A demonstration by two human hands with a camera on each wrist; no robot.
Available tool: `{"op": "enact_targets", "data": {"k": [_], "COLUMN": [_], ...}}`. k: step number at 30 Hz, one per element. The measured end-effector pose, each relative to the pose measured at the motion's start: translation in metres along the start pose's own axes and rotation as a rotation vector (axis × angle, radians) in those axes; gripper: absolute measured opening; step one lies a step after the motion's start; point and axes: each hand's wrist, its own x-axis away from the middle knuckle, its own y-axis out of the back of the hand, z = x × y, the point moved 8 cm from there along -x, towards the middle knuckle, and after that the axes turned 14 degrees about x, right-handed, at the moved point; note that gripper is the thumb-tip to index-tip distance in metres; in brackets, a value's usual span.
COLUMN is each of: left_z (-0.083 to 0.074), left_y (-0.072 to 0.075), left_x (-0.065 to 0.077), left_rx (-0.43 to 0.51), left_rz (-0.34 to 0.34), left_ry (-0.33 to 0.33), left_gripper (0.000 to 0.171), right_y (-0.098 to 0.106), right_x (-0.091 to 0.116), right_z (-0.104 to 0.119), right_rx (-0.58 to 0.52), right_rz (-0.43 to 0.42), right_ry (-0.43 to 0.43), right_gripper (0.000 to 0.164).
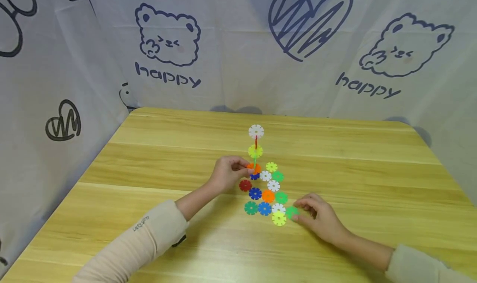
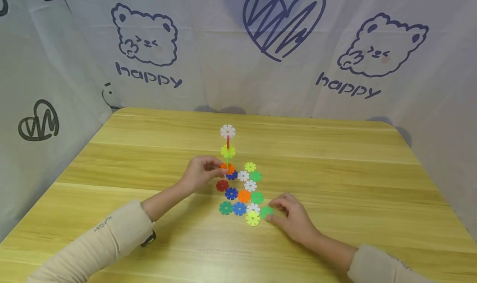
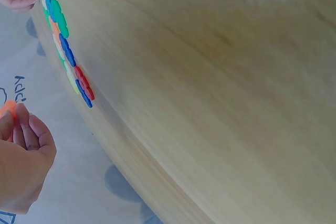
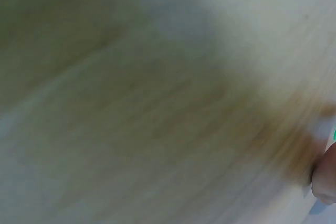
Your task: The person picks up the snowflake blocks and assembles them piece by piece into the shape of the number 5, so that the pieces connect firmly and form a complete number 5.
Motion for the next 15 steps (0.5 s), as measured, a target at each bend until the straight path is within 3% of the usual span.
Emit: {"op": "enact_targets", "data": {"k": [9,15], "left_z": [0.0016,0.001], "left_y": [-0.0011,-0.0002], "left_x": [0.0004,0.0022], "left_rx": [-0.005,-0.019], "left_rz": [0.007,-0.004], "left_ry": [-0.014,-0.013], "left_gripper": [0.012,0.013], "right_y": [-0.0034,-0.0039], "right_x": [0.0,-0.0018], "right_z": [0.0046,0.0027], "right_rx": [0.113,0.119], "right_rz": [0.013,0.025], "right_ry": [0.042,-0.002], "right_gripper": [0.024,0.025]}}
